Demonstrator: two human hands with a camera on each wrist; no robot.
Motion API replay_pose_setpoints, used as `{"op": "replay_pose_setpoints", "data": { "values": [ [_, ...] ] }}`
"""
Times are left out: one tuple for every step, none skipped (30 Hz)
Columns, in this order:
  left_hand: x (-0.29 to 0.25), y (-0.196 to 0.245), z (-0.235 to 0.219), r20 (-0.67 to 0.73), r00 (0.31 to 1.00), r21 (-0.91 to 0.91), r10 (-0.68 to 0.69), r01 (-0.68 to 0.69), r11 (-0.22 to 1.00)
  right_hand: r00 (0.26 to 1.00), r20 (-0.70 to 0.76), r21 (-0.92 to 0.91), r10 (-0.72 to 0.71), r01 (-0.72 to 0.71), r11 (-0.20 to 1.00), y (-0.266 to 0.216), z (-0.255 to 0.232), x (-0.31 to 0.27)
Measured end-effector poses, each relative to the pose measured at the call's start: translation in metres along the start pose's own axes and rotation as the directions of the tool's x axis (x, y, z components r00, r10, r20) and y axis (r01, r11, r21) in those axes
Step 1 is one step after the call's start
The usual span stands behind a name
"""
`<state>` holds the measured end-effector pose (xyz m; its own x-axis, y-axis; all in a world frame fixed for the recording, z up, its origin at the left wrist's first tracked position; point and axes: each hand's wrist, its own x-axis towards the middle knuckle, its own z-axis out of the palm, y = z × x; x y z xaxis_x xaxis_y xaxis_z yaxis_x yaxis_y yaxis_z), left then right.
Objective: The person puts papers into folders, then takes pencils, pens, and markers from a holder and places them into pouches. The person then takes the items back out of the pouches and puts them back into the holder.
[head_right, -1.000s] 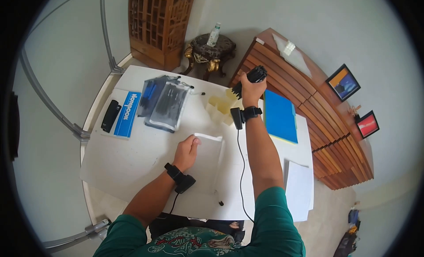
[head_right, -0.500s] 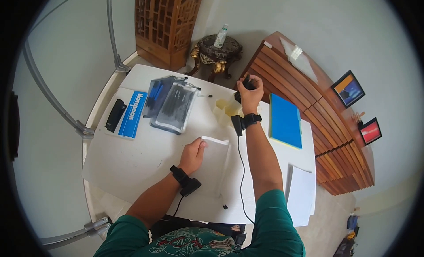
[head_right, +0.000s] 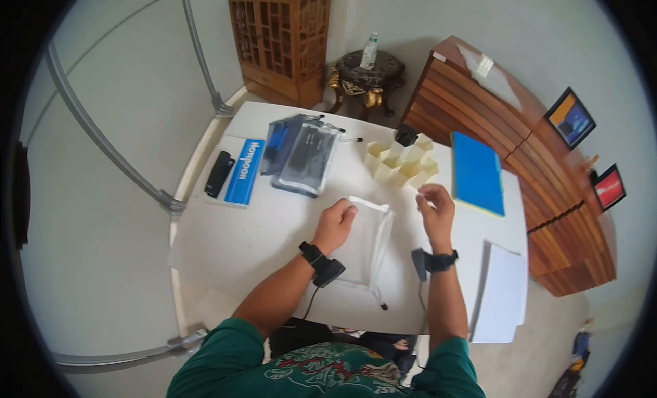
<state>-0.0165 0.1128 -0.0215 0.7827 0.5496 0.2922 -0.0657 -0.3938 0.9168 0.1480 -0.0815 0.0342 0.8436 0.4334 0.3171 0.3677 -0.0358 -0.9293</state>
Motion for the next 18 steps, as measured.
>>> {"op": "replay_pose_setpoints", "data": {
  "values": [
    [-0.001, 0.003, -0.001, 0.024, 0.999, -0.005, -0.037, 0.037, 0.999, 0.999, 0.038, -0.077, 0.035, -0.032, 0.997, 0.006, -0.007, -0.013],
    [-0.001, 0.003, -0.001, 0.035, 0.999, 0.026, -0.029, 0.028, 0.999, 0.995, 0.074, -0.155, 0.067, -0.054, 0.986, 0.012, -0.016, -0.022],
    [0.001, 0.001, 0.001, 0.044, 0.999, 0.003, -0.031, 0.031, 1.000, 0.991, 0.075, -0.181, 0.109, -0.094, 0.979, 0.026, -0.023, -0.028],
    [0.001, -0.002, 0.001, 0.052, 0.998, -0.023, -0.037, 0.038, 0.999, 0.992, 0.065, -0.156, 0.107, -0.096, 0.983, 0.040, -0.027, -0.035],
    [0.001, -0.002, 0.000, 0.056, 0.998, -0.002, -0.032, 0.032, 0.999, 0.982, 0.048, -0.084, 0.184, -0.180, 0.980, 0.053, -0.030, -0.041],
    [0.000, -0.002, 0.000, 0.072, 0.996, -0.017, -0.049, 0.050, 0.999, 0.964, 0.042, -0.012, 0.262, -0.262, 0.965, 0.067, -0.031, -0.045],
    [-0.001, -0.001, -0.002, 0.087, 0.994, -0.030, -0.070, 0.072, 0.997, 0.993, -0.015, -0.178, 0.113, -0.114, 0.977, 0.069, -0.028, -0.049],
    [-0.002, 0.000, -0.005, 0.091, 0.993, -0.005, -0.074, 0.075, 0.997, 0.992, -0.016, -0.155, 0.121, -0.123, 0.980, 0.072, -0.030, -0.052],
    [-0.003, -0.001, -0.010, 0.106, 0.989, 0.044, -0.101, 0.097, 0.994, 0.985, 0.002, -0.054, 0.174, -0.174, 0.983, 0.075, -0.033, -0.050],
    [-0.004, -0.001, -0.015, 0.122, 0.984, 0.095, -0.130, 0.119, 0.988, 0.974, 0.024, 0.049, 0.225, -0.226, 0.973, 0.072, -0.034, -0.050],
    [-0.001, -0.006, -0.024, 0.165, 0.983, 0.239, -0.081, 0.040, 0.970, 0.975, 0.026, 0.072, 0.220, -0.221, 0.972, 0.070, -0.034, -0.050],
    [-0.001, -0.010, -0.033, 0.175, 0.981, 0.264, -0.084, 0.035, 0.964, 0.974, 0.021, 0.099, 0.227, -0.228, 0.969, 0.072, -0.034, -0.051],
    [0.000, -0.015, -0.043, 0.227, 0.962, 0.170, -0.149, 0.111, 0.979, 0.976, 0.039, 0.096, 0.214, -0.217, 0.971, 0.074, -0.035, -0.050],
    [0.000, -0.017, -0.055, 0.280, 0.937, 0.077, -0.209, 0.195, 0.978, 0.978, 0.060, 0.090, 0.200, -0.205, 0.975, 0.074, -0.036, -0.049],
    [-0.002, -0.018, -0.070, 0.297, 0.935, 0.101, -0.193, 0.170, 0.980, 0.976, 0.064, 0.109, 0.208, -0.214, 0.971, 0.073, -0.035, -0.049],
    [-0.002, -0.018, -0.086, 0.298, 0.934, 0.120, -0.198, 0.169, 0.978, 0.975, 0.064, 0.128, 0.211, -0.217, 0.968, 0.076, -0.034, -0.048],
    [-0.003, -0.018, -0.102, 0.287, 0.934, 0.256, -0.213, 0.139, 0.957, 0.982, 0.056, 0.094, 0.179, -0.184, 0.978, 0.079, -0.034, -0.048],
    [-0.003, -0.018, -0.116, 0.275, 0.935, 0.384, -0.224, 0.107, 0.917, 0.988, 0.050, 0.058, 0.147, -0.150, 0.987, 0.083, -0.034, -0.048]
  ]
}}
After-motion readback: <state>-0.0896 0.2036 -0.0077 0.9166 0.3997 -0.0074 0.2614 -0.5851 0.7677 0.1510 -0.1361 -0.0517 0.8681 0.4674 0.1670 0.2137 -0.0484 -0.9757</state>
